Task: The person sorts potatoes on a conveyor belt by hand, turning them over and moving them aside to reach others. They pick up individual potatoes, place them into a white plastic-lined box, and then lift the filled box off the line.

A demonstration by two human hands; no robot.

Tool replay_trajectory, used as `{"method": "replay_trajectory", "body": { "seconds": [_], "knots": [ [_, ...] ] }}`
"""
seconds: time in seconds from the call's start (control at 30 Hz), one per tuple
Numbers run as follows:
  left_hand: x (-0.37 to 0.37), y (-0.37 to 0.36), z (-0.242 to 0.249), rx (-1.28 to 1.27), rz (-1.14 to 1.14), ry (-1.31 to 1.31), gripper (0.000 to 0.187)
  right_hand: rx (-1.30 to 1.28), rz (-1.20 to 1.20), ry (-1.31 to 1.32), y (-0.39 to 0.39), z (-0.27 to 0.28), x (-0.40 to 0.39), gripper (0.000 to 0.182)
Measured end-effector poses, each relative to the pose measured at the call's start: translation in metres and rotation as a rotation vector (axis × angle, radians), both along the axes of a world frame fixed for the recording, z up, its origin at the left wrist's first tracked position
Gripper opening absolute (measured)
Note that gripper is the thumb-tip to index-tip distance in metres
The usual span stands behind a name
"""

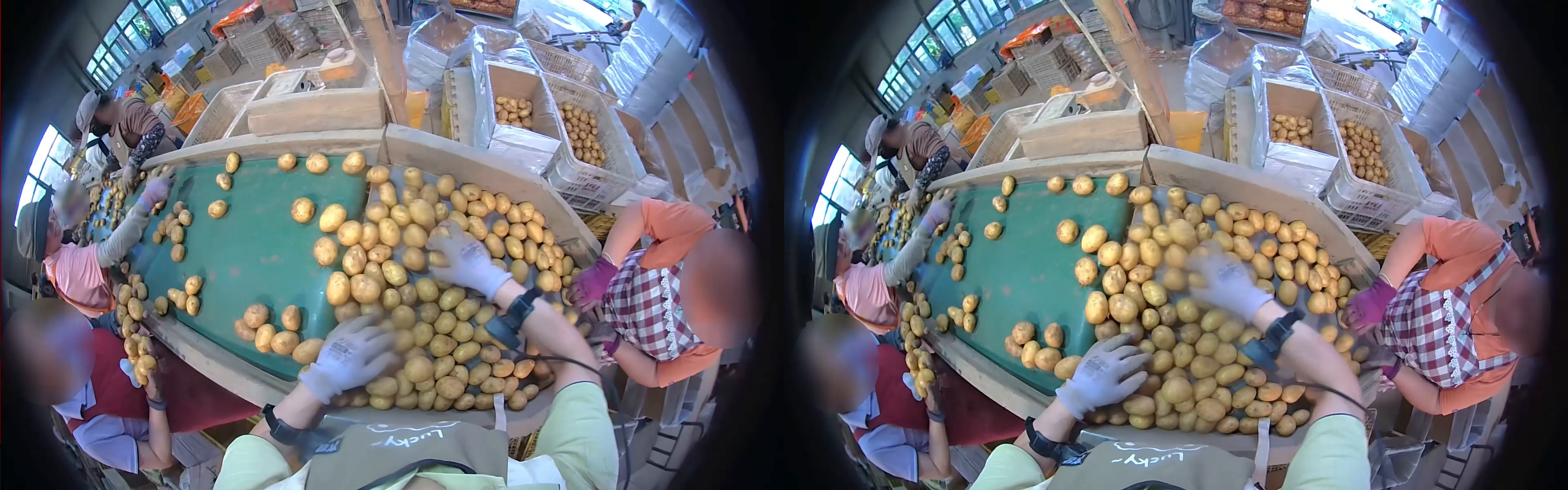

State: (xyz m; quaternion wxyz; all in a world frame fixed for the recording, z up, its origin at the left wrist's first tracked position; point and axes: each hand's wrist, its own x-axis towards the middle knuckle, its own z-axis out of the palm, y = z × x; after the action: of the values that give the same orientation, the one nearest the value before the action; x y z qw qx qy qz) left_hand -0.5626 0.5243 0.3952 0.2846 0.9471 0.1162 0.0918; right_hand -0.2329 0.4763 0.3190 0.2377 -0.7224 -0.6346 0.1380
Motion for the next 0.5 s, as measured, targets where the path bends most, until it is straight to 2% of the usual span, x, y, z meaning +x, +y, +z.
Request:
{"method": "replay_trajectory", "body": {
  "seconds": [0.07,0.1,0.17,0.23,0.27,0.3,0.33,0.37,0.4,0.5],
  "knots": [
    [0.000,0.002,0.002,-0.006,-0.014,-0.021,0.029,-0.026,0.304,-0.473,0.010,0.047,0.028,0.047],
    [0.002,0.003,0.003,-0.010,-0.020,-0.020,0.029,-0.032,0.059,-0.317,0.018,0.073,0.051,0.048],
    [0.006,0.003,0.005,-0.007,0.005,0.013,0.029,-0.050,-0.182,-0.161,0.038,0.088,0.096,0.049],
    [0.006,0.007,-0.004,0.010,-0.007,-0.022,0.029,0.477,-0.315,-0.409,0.062,0.097,0.114,0.053],
    [0.003,0.009,-0.006,0.019,-0.021,-0.046,0.029,-0.158,-0.337,-0.200,0.060,0.089,0.103,0.049],
    [0.005,0.011,-0.004,0.016,-0.022,-0.043,0.029,-0.029,-0.138,-0.227,0.056,0.049,0.098,0.043],
    [0.008,0.011,0.001,0.017,-0.013,-0.023,0.029,-0.257,-0.031,-0.206,0.054,0.037,0.078,0.037],
    [0.011,0.012,0.002,0.020,-0.001,-0.002,0.030,-0.251,0.042,-0.094,0.054,-0.001,0.079,0.038],
    [0.012,0.013,0.001,0.020,0.004,-0.001,0.030,-0.281,-0.039,0.088,0.053,-0.008,0.074,0.040],
    [0.008,0.013,0.001,0.028,-0.026,-0.002,0.030,-0.380,0.036,0.205,0.045,0.019,0.062,0.041]
  ]
}}
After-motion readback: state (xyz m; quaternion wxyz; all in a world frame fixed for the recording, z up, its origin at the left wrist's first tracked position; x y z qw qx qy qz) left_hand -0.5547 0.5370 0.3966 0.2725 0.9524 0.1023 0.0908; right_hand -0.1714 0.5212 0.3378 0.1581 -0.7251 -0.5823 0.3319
